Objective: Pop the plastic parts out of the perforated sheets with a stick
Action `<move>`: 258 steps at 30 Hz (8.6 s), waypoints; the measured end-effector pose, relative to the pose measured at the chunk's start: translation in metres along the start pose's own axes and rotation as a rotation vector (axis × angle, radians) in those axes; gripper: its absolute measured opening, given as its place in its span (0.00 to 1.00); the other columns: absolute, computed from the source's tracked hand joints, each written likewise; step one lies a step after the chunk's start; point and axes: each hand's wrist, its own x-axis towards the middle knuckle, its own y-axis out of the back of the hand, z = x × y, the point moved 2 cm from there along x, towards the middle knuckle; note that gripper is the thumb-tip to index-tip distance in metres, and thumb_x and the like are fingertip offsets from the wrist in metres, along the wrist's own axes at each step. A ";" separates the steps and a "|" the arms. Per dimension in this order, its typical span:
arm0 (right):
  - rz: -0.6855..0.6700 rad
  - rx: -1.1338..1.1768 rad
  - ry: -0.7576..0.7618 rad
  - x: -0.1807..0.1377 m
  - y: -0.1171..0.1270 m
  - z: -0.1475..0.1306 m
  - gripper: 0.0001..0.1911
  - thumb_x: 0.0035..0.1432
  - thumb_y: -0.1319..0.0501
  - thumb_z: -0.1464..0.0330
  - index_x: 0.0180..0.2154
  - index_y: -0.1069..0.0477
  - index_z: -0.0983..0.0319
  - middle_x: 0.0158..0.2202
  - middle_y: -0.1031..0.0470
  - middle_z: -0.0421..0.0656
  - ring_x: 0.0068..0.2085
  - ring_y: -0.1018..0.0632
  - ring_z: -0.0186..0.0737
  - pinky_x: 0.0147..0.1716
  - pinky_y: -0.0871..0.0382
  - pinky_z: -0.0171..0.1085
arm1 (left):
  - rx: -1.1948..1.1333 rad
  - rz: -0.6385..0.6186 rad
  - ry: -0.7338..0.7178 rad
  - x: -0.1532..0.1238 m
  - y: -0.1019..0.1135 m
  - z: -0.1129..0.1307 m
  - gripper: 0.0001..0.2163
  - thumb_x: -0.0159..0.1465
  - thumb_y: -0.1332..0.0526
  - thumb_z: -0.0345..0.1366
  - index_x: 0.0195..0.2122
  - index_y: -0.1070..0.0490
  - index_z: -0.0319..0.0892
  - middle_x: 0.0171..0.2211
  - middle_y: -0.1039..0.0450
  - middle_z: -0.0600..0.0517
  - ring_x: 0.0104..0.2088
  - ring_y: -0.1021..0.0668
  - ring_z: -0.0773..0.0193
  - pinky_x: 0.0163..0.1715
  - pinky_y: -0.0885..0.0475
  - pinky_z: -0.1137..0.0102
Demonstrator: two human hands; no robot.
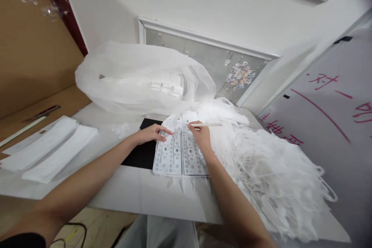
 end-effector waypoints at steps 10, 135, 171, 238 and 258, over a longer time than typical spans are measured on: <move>-0.306 -0.074 0.071 -0.015 -0.018 0.007 0.12 0.55 0.37 0.60 0.36 0.22 0.61 0.32 0.20 0.42 0.33 0.23 0.39 0.34 0.32 0.36 | 0.003 0.215 0.070 0.010 -0.012 -0.017 0.23 0.43 0.28 0.34 0.44 0.20 0.43 0.45 0.21 0.48 0.49 0.23 0.47 0.48 0.29 0.61; -0.032 -0.061 0.160 -0.012 -0.005 0.000 0.13 0.61 0.42 0.58 0.32 0.27 0.60 0.36 0.21 0.44 0.39 0.21 0.43 0.36 0.28 0.39 | 0.124 0.077 -0.150 0.006 -0.018 -0.008 0.24 0.52 0.34 0.31 0.52 0.25 0.45 0.54 0.27 0.49 0.55 0.27 0.52 0.54 0.33 0.64; -0.564 0.309 -0.110 -0.043 -0.033 -0.035 0.10 0.50 0.31 0.62 0.27 0.26 0.62 0.25 0.25 0.40 0.27 0.27 0.34 0.27 0.35 0.34 | 0.088 -0.124 -0.071 0.004 0.001 -0.006 0.38 0.48 0.32 0.27 0.62 0.37 0.49 0.62 0.36 0.51 0.62 0.36 0.49 0.58 0.39 0.58; -0.411 -0.519 0.645 -0.057 -0.050 -0.033 0.10 0.63 0.47 0.74 0.38 0.29 0.59 0.33 0.22 0.44 0.35 0.26 0.42 0.37 0.34 0.39 | 0.277 -0.164 -0.122 0.004 0.002 -0.003 0.42 0.53 0.33 0.30 0.67 0.49 0.52 0.67 0.45 0.48 0.58 0.30 0.49 0.54 0.34 0.61; -0.498 0.077 -0.203 -0.025 0.009 -0.023 0.14 0.48 0.30 0.58 0.34 0.21 0.60 0.44 0.20 0.45 0.47 0.22 0.50 0.47 0.30 0.46 | 0.187 0.046 -0.077 0.005 -0.004 -0.006 0.39 0.49 0.27 0.39 0.63 0.38 0.50 0.64 0.39 0.49 0.64 0.38 0.48 0.62 0.43 0.57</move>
